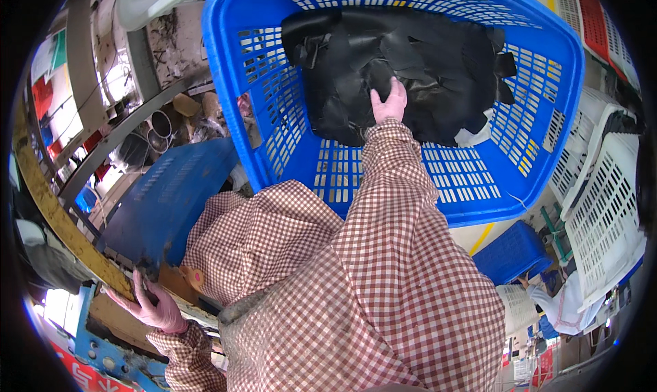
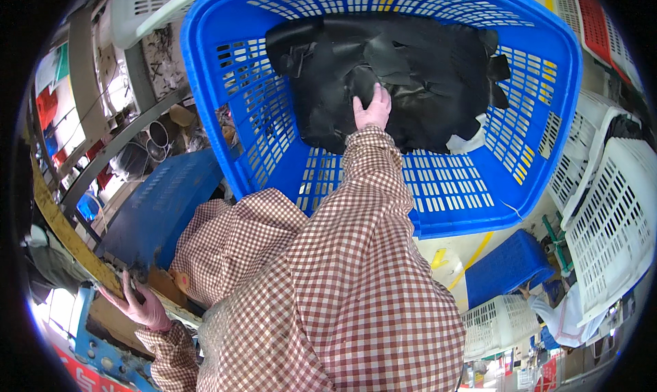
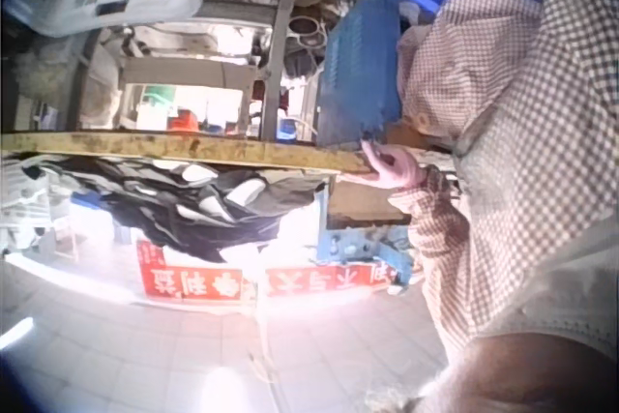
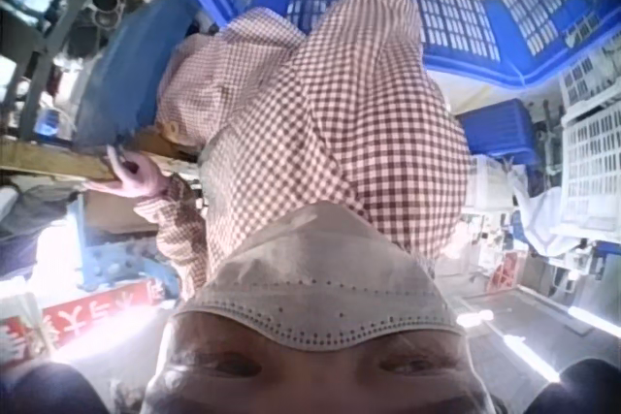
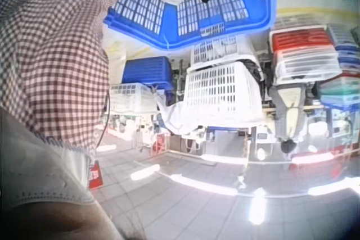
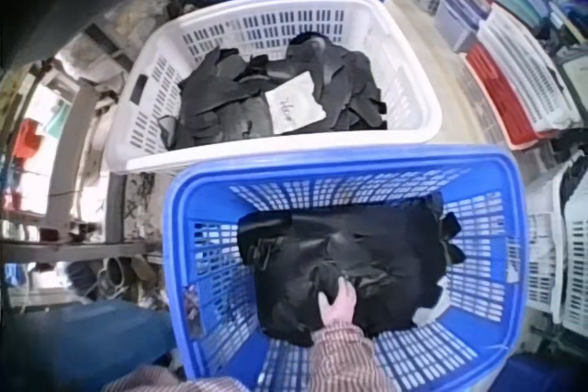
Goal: The person repeatedly picks up dark and white shoe parts, aligns them on a workbench, and presses them together by hand. They then place the assembled parts into a white basket. The process is repeated for multiple units.
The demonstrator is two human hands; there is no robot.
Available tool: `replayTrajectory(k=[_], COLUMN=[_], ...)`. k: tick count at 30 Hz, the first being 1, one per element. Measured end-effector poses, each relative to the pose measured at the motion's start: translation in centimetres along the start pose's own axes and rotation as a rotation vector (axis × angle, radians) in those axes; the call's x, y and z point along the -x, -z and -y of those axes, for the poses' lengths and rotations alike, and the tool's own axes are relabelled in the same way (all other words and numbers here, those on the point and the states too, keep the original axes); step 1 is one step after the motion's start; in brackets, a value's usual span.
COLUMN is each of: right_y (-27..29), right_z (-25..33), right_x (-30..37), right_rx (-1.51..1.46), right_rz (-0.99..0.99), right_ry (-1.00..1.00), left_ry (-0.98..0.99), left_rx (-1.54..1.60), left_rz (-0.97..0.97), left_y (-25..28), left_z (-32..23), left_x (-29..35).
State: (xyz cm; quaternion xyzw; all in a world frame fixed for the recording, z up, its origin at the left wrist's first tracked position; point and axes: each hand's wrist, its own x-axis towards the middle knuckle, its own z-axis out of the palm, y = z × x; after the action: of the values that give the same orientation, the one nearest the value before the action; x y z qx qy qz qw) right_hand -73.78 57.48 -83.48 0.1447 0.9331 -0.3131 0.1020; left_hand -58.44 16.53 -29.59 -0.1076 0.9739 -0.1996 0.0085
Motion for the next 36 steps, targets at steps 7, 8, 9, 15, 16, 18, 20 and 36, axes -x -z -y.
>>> replayTrajectory(k=[7,8,9,15,16,18,20,36], right_y=[0.8,0.8,1.0,3.7,4.0,3.5,2.0,4.1], right_z=[-4.6,-3.7,-2.6,5.7,6.6,7.9,8.6,5.8], right_x=[-0.1,-0.2,-0.6,-3.1,-3.6,-4.5,-5.3,-1.3], right_rx=[-0.433,-0.479,-0.503,-0.354,-0.337,-0.319,-0.632,-1.275], right_rz=[-0.270,-0.175,-0.084,0.403,0.384,0.317,0.076,-0.160], right_ry=[-0.973,-1.102,-1.116,-1.221,-1.225,-1.227,-1.304,-0.915], left_ry=[-0.056,-0.053,-0.044,0.017,0.037,0.005,0.021,0.066], left_rx=[-0.032,-0.025,-0.006,0.040,0.080,0.047,0.073,0.137], left_rz=[-0.019,-0.017,-0.027,-0.022,-0.021,-0.051,-0.054,-0.137], left_y=[0.0,-0.1,-0.1,-0.3,-0.4,-0.6,-0.7,-0.8], left_z=[0.0,0.0,0.0,0.3,0.3,0.3,0.3,-0.6], left_x=[-0.3,-0.2,-0.2,0.2,0.3,0.3,0.3,-0.1])
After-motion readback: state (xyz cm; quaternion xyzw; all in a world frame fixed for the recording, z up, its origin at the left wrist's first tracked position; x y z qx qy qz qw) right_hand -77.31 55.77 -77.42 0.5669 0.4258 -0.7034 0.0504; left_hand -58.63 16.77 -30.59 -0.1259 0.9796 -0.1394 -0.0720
